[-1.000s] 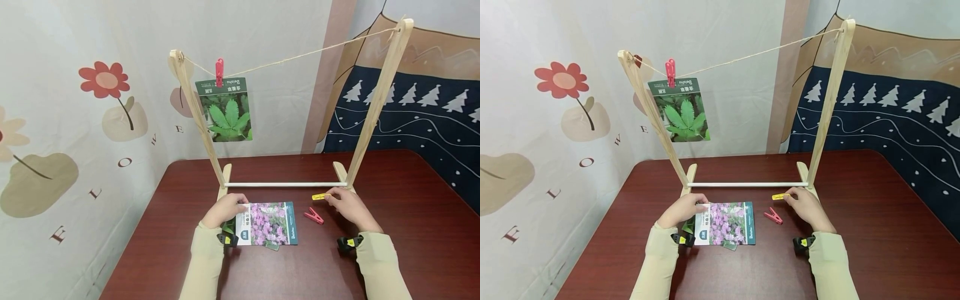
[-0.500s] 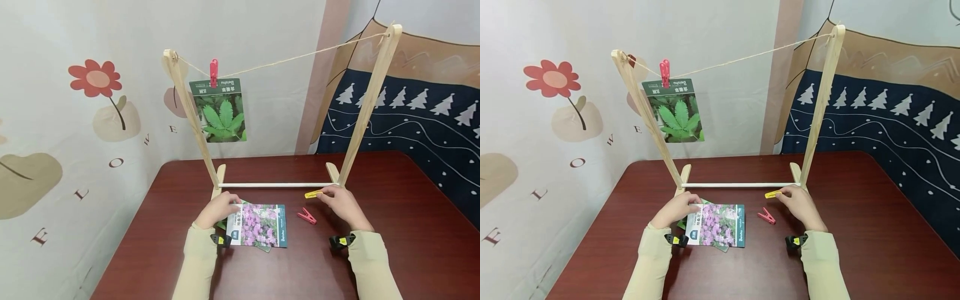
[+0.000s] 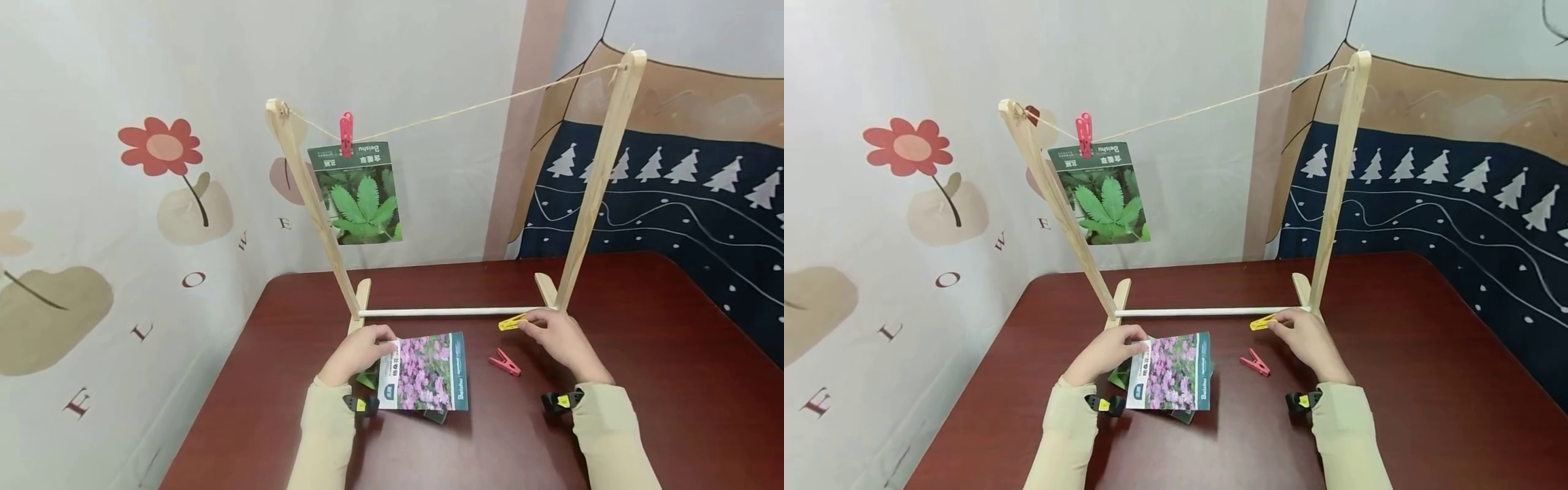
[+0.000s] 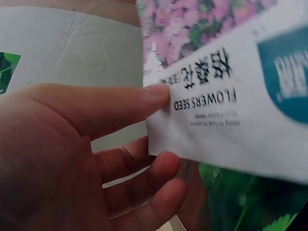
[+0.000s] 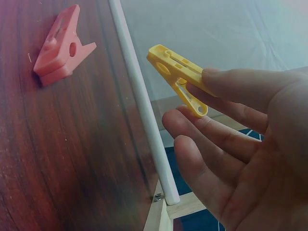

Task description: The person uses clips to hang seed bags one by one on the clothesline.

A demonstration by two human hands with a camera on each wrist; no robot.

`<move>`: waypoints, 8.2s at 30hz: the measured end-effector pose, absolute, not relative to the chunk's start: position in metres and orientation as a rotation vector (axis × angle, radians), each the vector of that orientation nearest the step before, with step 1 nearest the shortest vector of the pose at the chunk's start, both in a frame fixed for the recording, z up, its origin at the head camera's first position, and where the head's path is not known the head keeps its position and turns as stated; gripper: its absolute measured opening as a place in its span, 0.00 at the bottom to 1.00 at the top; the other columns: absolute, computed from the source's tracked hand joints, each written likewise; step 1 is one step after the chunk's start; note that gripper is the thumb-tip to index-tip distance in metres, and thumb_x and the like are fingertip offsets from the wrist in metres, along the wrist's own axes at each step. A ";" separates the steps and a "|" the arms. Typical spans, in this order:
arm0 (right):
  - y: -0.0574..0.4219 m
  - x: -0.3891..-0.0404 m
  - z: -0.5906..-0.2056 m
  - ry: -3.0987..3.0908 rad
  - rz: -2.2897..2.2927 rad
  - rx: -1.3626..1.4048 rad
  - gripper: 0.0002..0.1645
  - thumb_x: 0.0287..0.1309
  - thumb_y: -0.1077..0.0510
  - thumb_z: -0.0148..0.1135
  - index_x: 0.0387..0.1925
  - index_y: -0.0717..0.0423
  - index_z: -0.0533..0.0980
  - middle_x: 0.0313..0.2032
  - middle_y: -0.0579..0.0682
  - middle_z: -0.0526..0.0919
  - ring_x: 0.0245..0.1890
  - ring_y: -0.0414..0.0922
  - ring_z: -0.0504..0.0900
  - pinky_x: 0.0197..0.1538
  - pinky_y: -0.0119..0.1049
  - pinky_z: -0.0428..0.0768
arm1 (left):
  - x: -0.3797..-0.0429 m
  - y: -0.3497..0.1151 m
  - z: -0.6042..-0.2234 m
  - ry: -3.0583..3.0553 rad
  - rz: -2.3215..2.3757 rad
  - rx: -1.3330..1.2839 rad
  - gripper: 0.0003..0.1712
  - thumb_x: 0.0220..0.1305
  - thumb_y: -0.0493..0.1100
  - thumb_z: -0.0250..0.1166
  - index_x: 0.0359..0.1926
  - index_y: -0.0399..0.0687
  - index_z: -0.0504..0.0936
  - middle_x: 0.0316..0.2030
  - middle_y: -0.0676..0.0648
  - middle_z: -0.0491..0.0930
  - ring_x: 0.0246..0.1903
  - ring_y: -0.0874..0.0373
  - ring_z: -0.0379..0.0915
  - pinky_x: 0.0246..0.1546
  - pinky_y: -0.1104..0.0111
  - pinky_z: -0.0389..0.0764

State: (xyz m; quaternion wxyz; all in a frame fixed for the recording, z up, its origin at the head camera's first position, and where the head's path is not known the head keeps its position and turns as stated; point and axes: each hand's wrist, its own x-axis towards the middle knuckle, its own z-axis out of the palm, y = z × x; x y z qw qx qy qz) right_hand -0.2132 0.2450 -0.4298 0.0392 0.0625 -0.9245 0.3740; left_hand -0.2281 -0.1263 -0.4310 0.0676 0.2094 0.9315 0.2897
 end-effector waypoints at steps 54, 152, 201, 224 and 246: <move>0.248 -0.210 -0.416 -2.732 1.013 0.187 0.15 0.55 0.48 0.59 0.37 0.54 0.81 0.41 0.53 0.79 0.40 0.49 0.75 0.38 0.42 0.73 | -0.229 -0.129 -0.436 2.700 1.052 0.630 0.04 0.58 0.37 0.59 0.34 0.48 0.72 0.23 0.52 0.76 0.23 0.57 0.74 0.24 0.68 0.72; 0.242 -0.197 -0.388 -2.632 0.990 0.145 0.20 0.58 0.44 0.54 0.41 0.54 0.78 0.43 0.51 0.76 0.40 0.48 0.74 0.40 0.46 0.75 | -0.237 -0.116 -0.432 2.723 1.467 0.520 0.07 0.58 0.43 0.61 0.37 0.53 0.73 0.26 0.46 0.78 0.27 0.49 0.76 0.23 0.66 0.72; 0.238 -0.190 -0.377 -2.547 0.969 0.170 0.19 0.56 0.44 0.56 0.37 0.54 0.80 0.45 0.47 0.76 0.43 0.45 0.72 0.39 0.43 0.74 | -0.213 -0.112 -0.387 2.966 1.670 0.607 0.08 0.58 0.48 0.61 0.39 0.58 0.75 0.22 0.55 0.77 0.22 0.60 0.73 0.23 0.68 0.71; 0.235 -0.184 -0.367 -2.515 0.991 0.205 0.19 0.56 0.44 0.55 0.38 0.54 0.79 0.46 0.47 0.75 0.42 0.44 0.72 0.37 0.30 0.73 | -0.196 -0.090 -0.363 2.749 2.044 0.549 0.11 0.57 0.46 0.62 0.42 0.51 0.77 0.27 0.48 0.79 0.22 0.53 0.75 0.18 0.69 0.69; 0.239 -0.182 -0.367 -2.484 1.040 0.167 0.20 0.57 0.43 0.54 0.39 0.53 0.79 0.46 0.48 0.76 0.43 0.45 0.73 0.36 0.22 0.71 | -0.179 -0.053 -0.335 2.614 2.229 0.578 0.10 0.59 0.38 0.60 0.43 0.42 0.75 0.29 0.42 0.77 0.23 0.53 0.73 0.27 0.62 0.74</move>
